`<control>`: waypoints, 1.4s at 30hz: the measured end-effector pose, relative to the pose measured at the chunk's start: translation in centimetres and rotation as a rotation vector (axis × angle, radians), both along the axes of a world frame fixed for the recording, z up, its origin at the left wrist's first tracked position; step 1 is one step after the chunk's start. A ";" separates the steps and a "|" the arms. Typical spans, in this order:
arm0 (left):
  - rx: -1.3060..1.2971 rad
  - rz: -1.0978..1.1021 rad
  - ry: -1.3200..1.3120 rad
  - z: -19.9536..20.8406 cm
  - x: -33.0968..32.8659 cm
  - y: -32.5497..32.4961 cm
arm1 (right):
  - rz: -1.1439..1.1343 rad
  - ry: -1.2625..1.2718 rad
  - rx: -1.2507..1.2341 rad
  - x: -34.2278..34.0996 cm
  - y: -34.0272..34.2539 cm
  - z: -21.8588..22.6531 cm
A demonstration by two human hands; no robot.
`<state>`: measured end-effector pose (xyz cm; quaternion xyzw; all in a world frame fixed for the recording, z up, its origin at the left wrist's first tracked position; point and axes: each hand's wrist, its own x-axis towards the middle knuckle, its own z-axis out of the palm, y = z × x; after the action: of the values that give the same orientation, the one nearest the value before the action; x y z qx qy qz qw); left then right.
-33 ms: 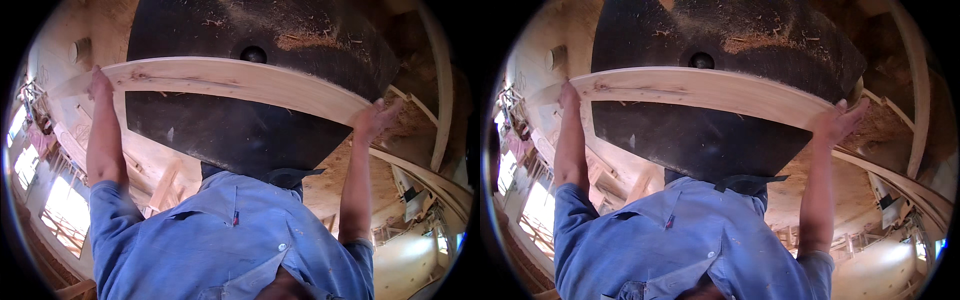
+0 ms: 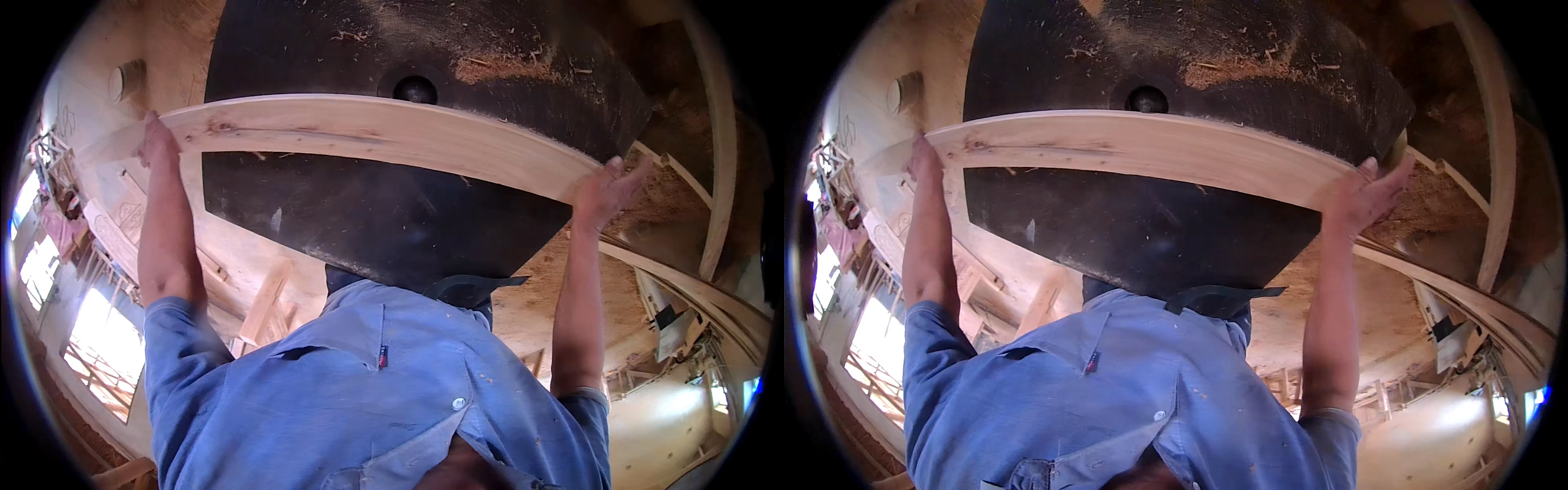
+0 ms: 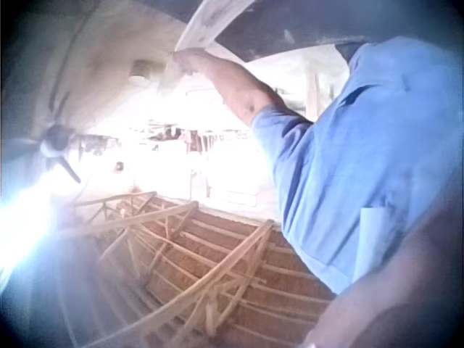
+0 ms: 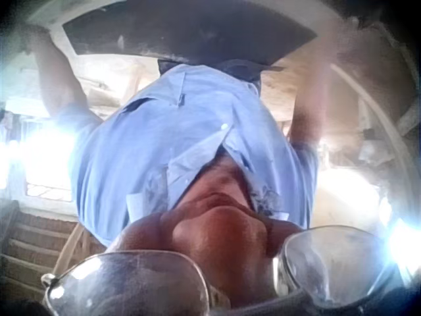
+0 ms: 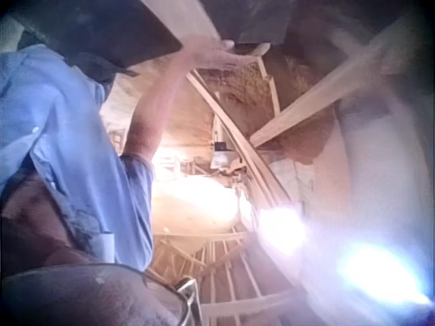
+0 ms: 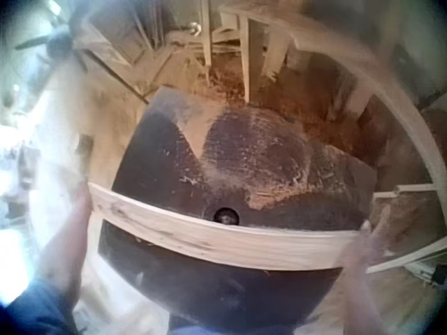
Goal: The person uses a router table to shape the edges of long wooden planks. They repeatedly feed the planks through the spinning router bit, flipping and repositioning the wood to process different sides and edges. The person handles the wood by hand, guiding it along the machine's surface to create a smooth, curved profile.
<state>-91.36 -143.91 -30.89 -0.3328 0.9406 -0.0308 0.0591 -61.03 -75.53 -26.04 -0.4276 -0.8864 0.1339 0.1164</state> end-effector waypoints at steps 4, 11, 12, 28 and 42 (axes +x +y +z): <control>0.437 0.350 0.292 1.1 2.9 -0.8 | 0.161 0.044 0.003 -3.2 -2.9 -0.8; 0.747 0.405 0.246 -1.1 13.8 -23.9 | 0.475 0.144 0.005 -8.6 -11.1 -1.3; 0.768 0.385 0.202 -1.6 16.5 -27.3 | 0.510 0.149 -0.003 -9.1 -12.4 -1.3; 0.867 0.914 1.039 3.6 44.3 -29.5 | 0.791 0.375 -0.333 -4.3 -21.1 -0.1; 2.143 0.057 1.192 13.6 33.9 1.3 | 1.131 -0.056 -0.180 11.8 -13.8 14.8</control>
<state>-57.48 -142.64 -17.34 -0.0982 0.3626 0.9167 -0.1358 -49.22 -89.29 -11.28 0.1015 -0.9651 0.2390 -0.0339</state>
